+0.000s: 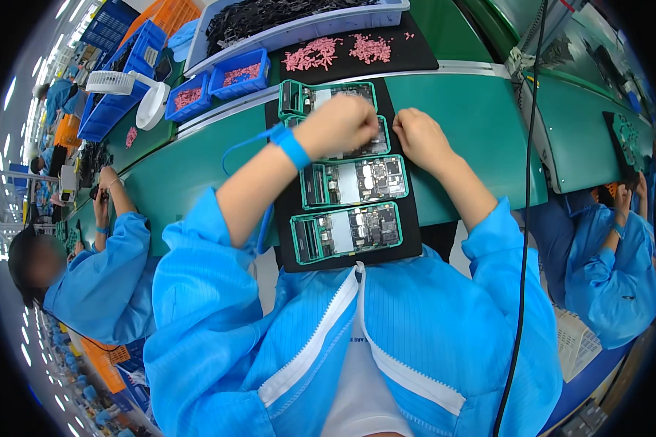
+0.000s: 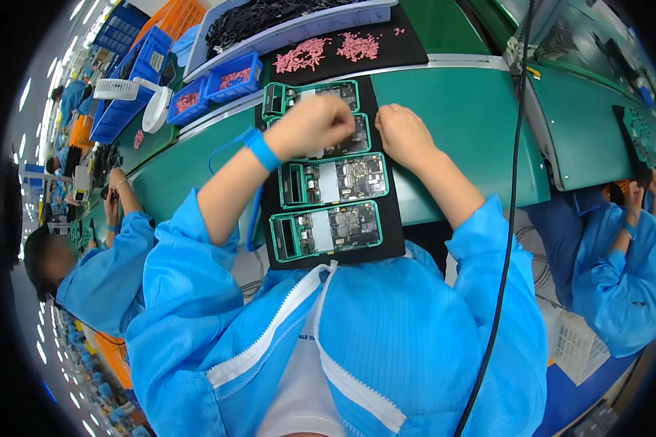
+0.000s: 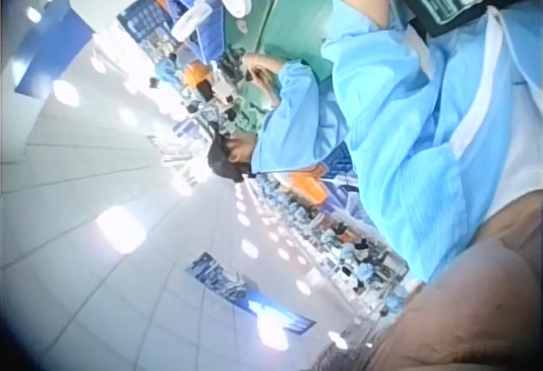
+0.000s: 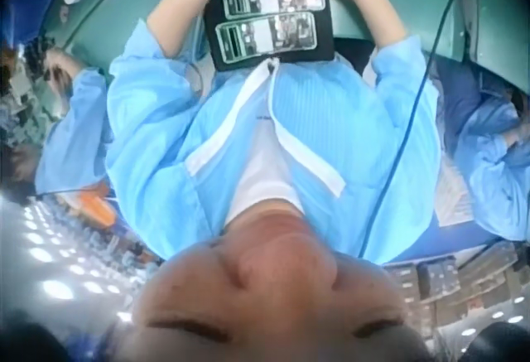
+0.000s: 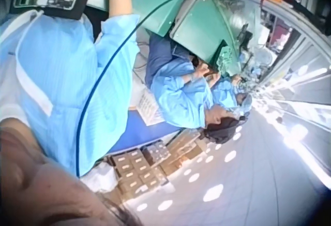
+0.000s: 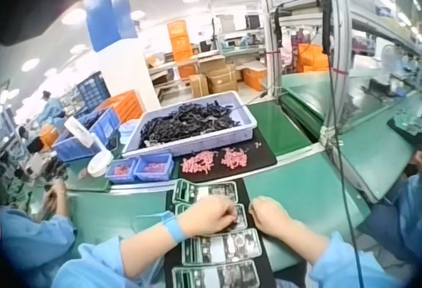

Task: Assembling small electronic components onto circuit boards on a factory production line.

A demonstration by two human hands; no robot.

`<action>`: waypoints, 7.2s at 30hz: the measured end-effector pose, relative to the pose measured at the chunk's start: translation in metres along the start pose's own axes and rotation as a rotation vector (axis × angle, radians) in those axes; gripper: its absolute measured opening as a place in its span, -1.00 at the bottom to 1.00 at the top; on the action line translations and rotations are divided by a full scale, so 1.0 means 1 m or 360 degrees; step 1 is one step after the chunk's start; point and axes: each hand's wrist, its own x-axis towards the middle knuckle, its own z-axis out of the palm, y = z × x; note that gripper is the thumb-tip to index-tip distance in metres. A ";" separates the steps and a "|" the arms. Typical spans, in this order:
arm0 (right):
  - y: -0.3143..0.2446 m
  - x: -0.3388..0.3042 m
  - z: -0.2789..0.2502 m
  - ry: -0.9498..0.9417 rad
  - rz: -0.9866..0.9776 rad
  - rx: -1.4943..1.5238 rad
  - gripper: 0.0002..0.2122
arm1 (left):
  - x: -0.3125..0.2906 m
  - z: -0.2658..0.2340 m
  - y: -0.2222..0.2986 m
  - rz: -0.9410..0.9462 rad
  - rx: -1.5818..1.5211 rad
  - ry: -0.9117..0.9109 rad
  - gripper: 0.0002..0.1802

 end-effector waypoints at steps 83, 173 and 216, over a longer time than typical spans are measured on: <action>0.005 0.155 0.053 0.0068 -0.0012 0.0304 -0.92 | 0.068 -0.019 -0.136 -0.1163 0.0438 0.0169 -0.73; -0.039 0.003 -0.014 -0.0183 -0.0552 -0.0044 -0.72 | -0.011 0.000 -0.047 0.0005 0.0858 0.0036 -0.77; -0.005 0.018 -0.015 0.0693 0.1171 0.1628 -0.60 | -0.125 0.013 -0.153 -0.1174 0.0146 0.1577 -0.85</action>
